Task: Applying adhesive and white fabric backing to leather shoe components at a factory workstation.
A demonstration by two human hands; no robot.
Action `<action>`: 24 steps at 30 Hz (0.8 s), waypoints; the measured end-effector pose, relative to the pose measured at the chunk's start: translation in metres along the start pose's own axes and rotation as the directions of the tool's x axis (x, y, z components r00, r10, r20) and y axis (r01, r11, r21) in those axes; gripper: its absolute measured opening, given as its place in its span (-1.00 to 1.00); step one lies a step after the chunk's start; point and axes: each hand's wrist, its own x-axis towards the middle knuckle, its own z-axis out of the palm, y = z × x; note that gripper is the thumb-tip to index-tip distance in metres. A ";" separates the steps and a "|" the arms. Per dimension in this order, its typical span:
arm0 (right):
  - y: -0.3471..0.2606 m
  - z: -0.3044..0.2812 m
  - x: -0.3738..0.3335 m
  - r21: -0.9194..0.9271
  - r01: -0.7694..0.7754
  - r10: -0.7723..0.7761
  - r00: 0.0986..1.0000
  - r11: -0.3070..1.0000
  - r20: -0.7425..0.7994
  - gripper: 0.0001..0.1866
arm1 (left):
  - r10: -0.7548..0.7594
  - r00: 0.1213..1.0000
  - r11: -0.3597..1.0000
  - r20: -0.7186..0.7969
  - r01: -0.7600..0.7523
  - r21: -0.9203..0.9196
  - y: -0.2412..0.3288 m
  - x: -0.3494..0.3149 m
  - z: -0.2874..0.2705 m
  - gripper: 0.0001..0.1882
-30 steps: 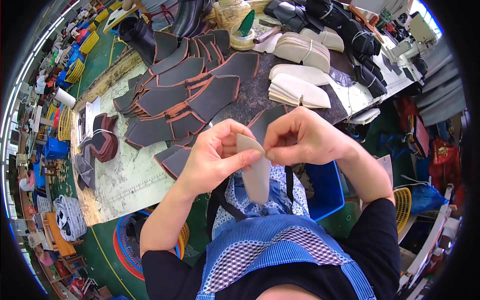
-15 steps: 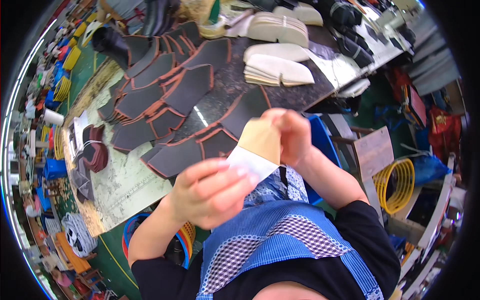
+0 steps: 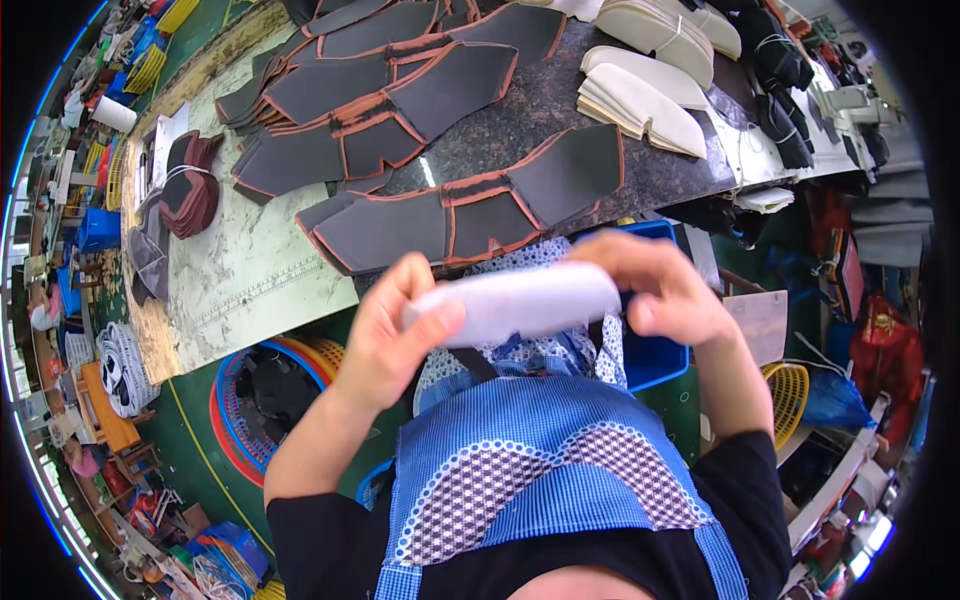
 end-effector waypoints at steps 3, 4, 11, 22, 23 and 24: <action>-0.035 -0.013 0.041 0.015 -0.038 0.040 0.948 0.999 -0.316 -0.67 | 0.379 0.893 0.806 0.243 -0.448 0.388 0.033 0.016 0.012 -0.57; -0.050 -0.016 0.048 -0.133 -0.041 -0.011 0.932 0.990 -0.363 -0.73 | 0.372 0.671 0.274 0.641 -0.739 0.615 0.048 0.023 0.005 -0.63; -0.053 0.015 0.077 -0.481 0.170 -0.010 0.948 0.860 0.319 -0.81 | 0.170 0.469 -0.276 0.867 -0.821 0.499 0.047 0.009 0.031 -0.80; -0.032 0.026 0.045 -0.285 -0.087 0.154 0.963 0.955 0.219 -0.91 | 0.129 0.329 -0.253 0.936 -0.901 0.352 0.031 0.012 0.034 -0.79; -0.027 0.027 0.041 -0.271 -0.142 0.200 0.960 0.952 0.198 -0.95 | 0.135 0.336 -0.218 0.932 -0.908 0.359 0.030 0.013 0.035 -0.80; -0.020 0.029 0.035 -0.272 -0.144 0.201 0.960 0.952 0.196 -0.95 | 0.136 0.334 -0.217 0.933 -0.909 0.357 0.025 0.015 0.036 -0.80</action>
